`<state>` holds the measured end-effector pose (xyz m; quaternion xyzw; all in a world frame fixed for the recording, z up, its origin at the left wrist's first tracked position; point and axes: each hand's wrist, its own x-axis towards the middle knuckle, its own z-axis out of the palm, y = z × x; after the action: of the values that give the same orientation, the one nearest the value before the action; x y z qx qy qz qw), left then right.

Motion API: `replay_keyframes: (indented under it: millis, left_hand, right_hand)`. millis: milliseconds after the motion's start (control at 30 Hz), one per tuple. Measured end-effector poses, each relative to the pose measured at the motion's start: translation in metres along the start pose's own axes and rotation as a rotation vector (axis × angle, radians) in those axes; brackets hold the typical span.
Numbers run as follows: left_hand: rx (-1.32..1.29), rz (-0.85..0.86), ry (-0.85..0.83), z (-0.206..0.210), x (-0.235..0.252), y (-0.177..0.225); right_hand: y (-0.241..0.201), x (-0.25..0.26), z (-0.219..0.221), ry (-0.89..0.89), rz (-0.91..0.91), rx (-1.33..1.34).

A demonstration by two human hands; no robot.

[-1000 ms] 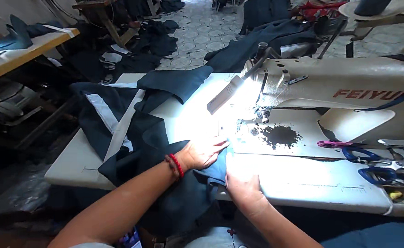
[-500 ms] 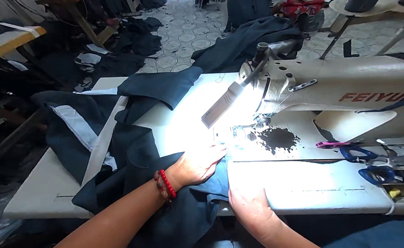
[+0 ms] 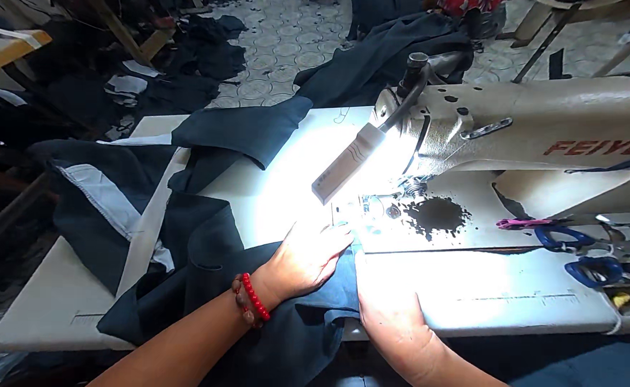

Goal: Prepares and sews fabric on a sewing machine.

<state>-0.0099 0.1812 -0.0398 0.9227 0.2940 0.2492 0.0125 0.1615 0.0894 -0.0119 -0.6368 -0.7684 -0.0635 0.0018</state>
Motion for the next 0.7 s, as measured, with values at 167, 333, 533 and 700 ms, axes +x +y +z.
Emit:
replay_keyframes:
  millis: [167, 333, 533, 700]
  left_hand:
    - [0.012, -0.009, 0.006, 0.001, 0.001, -0.001]
    - [0.021, -0.023, -0.021, 0.004, 0.001, -0.003]
    - [0.012, -0.029, -0.041, 0.005, -0.001, -0.004]
    - [0.021, -0.008, -0.073, 0.008, 0.012, -0.01]
  right_hand:
    - [0.003, 0.002, -0.003, -0.022, -0.014, -0.009]
    - [0.011, 0.007, -0.01, -0.107, -0.037, -0.01]
    - [0.012, 0.011, -0.017, -0.262, -0.003, 0.035]
    - [0.017, 0.024, -0.026, -0.431, 0.031, 0.053]
